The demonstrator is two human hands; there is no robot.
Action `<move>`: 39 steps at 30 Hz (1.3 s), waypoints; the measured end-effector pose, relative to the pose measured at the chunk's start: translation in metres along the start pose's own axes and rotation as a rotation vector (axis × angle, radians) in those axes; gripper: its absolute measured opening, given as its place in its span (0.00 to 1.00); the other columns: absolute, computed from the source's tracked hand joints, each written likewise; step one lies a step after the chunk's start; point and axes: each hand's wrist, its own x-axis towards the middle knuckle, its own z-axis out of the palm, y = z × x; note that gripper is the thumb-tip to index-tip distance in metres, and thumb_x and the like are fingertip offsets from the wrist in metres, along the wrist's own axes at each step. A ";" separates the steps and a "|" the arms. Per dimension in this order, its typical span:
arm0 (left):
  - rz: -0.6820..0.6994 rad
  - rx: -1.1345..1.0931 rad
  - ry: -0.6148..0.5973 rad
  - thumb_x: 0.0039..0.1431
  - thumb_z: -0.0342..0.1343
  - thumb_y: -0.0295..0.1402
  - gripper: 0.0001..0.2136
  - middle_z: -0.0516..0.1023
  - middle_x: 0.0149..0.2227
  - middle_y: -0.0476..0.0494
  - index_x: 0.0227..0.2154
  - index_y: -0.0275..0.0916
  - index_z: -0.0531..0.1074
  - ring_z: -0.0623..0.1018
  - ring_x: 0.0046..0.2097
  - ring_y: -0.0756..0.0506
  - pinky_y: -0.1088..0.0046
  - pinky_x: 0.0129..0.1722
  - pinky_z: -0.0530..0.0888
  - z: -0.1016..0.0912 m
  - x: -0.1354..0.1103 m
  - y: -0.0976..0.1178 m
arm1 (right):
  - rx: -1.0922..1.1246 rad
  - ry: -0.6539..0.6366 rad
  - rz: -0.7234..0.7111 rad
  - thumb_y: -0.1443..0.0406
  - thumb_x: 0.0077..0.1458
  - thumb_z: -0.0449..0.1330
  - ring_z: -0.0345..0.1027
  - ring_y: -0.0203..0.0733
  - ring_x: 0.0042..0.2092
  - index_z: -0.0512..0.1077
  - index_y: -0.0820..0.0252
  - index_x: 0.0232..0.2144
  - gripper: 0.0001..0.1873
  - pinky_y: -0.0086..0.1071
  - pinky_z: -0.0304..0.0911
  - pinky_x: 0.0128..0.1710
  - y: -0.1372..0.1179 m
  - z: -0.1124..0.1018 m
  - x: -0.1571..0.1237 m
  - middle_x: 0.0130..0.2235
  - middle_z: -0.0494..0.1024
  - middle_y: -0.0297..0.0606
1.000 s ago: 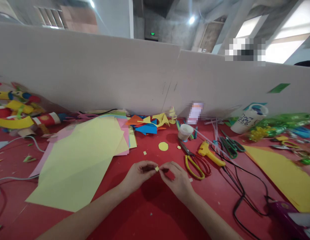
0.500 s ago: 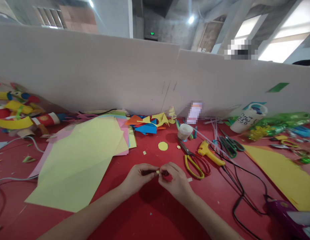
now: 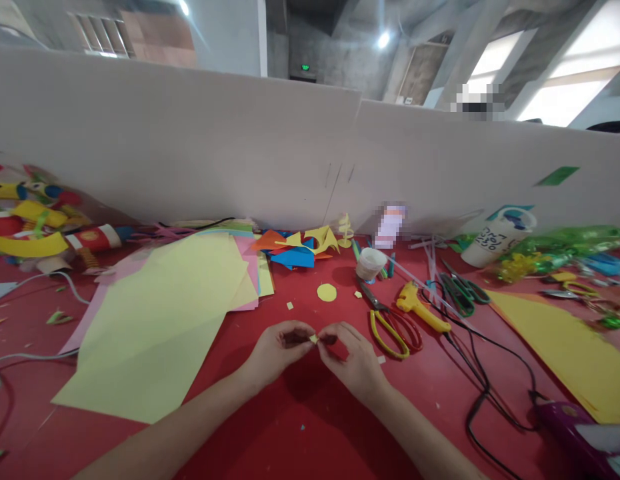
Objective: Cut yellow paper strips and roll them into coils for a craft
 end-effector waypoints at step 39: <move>-0.123 0.152 -0.175 0.44 0.58 0.30 0.03 0.74 0.20 0.49 0.22 0.35 0.73 0.72 0.24 0.51 0.76 0.27 0.67 -0.009 0.000 0.017 | 0.304 -0.226 0.257 0.70 0.48 0.54 0.65 0.34 0.29 0.67 0.60 0.27 0.03 0.28 0.63 0.32 0.001 -0.005 0.002 0.27 0.71 0.33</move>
